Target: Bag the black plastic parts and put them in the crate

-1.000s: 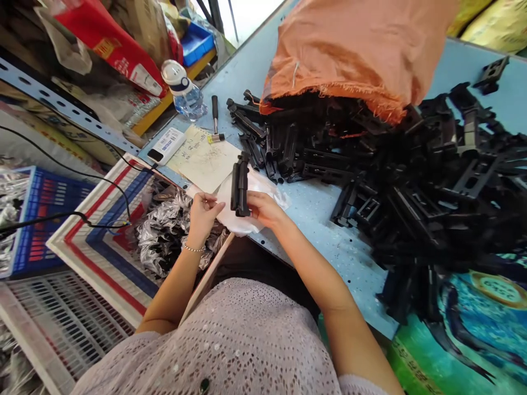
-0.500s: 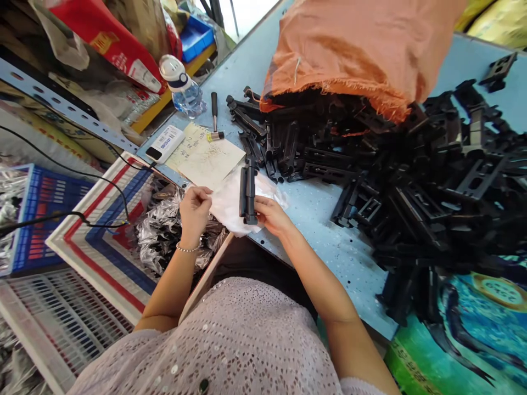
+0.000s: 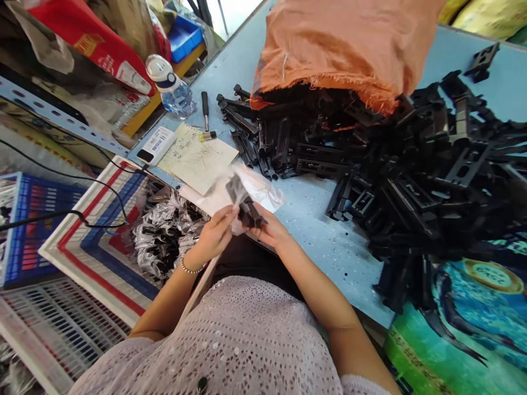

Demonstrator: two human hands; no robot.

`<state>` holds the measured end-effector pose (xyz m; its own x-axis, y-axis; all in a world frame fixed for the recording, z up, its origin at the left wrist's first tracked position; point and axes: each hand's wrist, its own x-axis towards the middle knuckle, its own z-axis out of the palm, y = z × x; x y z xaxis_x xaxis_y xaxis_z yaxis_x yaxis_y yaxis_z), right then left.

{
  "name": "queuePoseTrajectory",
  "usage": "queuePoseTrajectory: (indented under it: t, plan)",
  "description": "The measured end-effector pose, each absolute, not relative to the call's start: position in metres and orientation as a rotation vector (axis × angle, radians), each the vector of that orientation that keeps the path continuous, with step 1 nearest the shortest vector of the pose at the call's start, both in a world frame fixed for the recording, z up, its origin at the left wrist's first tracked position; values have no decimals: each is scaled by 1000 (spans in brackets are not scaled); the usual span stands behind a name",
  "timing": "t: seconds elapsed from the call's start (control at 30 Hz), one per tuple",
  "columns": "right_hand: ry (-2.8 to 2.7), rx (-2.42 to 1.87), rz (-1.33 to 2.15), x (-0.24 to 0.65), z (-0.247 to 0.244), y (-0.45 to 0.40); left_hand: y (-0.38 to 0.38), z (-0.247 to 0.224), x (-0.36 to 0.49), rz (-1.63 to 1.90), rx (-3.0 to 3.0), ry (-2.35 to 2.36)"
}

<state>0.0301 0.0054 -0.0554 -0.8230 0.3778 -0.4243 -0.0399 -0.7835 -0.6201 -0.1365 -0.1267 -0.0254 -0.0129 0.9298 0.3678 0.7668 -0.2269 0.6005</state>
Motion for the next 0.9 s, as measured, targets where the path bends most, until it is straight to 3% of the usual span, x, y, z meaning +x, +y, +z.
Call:
queuePoseTrajectory:
  t: [0.13,0.27,0.47,0.67,0.77,0.9]
  plan:
    - [-1058,-940,2392,21,-53,-11,-134,-20,-111,1129,1964,1661]
    - [-1465,-970,2061,26,-27,-33,-144,10,-108,926,1988,1684]
    - [-1513,-561,2665,40,3,-37,-206,63,-179,779,1527,1790]
    - [-1485,-844,2434,50,-18,-23,-215,-27,-336,283,798,2521]
    - [-1657,-884,2275,55,-24,-5,-194,-62,-383,212,635,2739]
    - [-2094,-1056,1565,58,-16,40,-173,-76,-395,271,603,2796]
